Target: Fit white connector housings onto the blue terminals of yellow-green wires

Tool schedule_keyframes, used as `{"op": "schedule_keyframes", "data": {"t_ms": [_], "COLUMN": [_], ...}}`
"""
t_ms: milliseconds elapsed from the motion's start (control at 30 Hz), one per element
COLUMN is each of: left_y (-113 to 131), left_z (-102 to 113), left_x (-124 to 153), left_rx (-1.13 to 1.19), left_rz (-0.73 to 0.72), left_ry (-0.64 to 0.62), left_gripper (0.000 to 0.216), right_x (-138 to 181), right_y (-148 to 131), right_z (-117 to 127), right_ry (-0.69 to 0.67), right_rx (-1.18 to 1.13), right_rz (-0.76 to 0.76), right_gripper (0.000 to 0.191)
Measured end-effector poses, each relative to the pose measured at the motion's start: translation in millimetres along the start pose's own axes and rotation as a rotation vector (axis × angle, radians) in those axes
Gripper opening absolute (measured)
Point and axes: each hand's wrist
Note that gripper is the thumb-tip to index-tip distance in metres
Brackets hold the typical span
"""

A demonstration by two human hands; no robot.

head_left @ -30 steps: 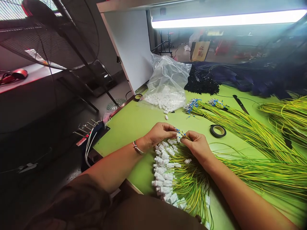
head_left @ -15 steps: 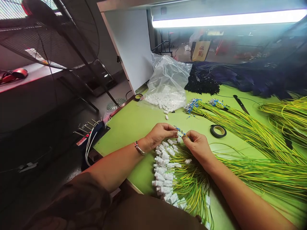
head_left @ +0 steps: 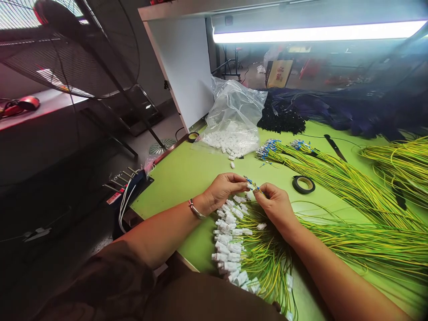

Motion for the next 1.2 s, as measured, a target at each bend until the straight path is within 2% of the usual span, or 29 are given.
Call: {"op": "schedule_keyframes", "data": {"t_ms": [133,333,533,833,967,1100,1200], "left_y": [2,1,0,4,4,2,1], "left_z": [1,7,7,8,7,4,3], "left_x": [0,-2,-1,-1,0,1,1], "left_rx": [-0.008,-0.084,-0.167,-0.019,-0.047,-0.123,-0.128], "left_rz": [0.039,0.080,0.088,0.097,0.107,0.019,-0.021], "left_ry": [-0.046,-0.150,-0.185,-0.102,-0.089,-0.065,-0.042], "left_gripper": [0.033,0.043,0.042,0.038,0.040,0.040,0.039], "right_x": [2,7,11,2,4,8,7], "right_y": [0,0,-4,-4,-4,-5,-5], "right_z": [0,0,2,4,4,3,5], "right_ry": [0.006,0.130,0.140,-0.032,-0.004,0.082,0.082], "right_rx": [-0.014,0.067,0.092,-0.035,-0.050,0.015,-0.046], "right_rz": [0.027,0.125,0.170,0.002,0.001,0.054,0.011], "right_gripper": [0.020,0.020,0.019,0.022,0.019,0.020,0.022]}}
Point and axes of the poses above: each hand's wrist, its own x-axis away from the middle knuckle, its own z-axis out of the back of the hand, y = z × x, and after that the axes turned 3 degrees about -y, right-handed
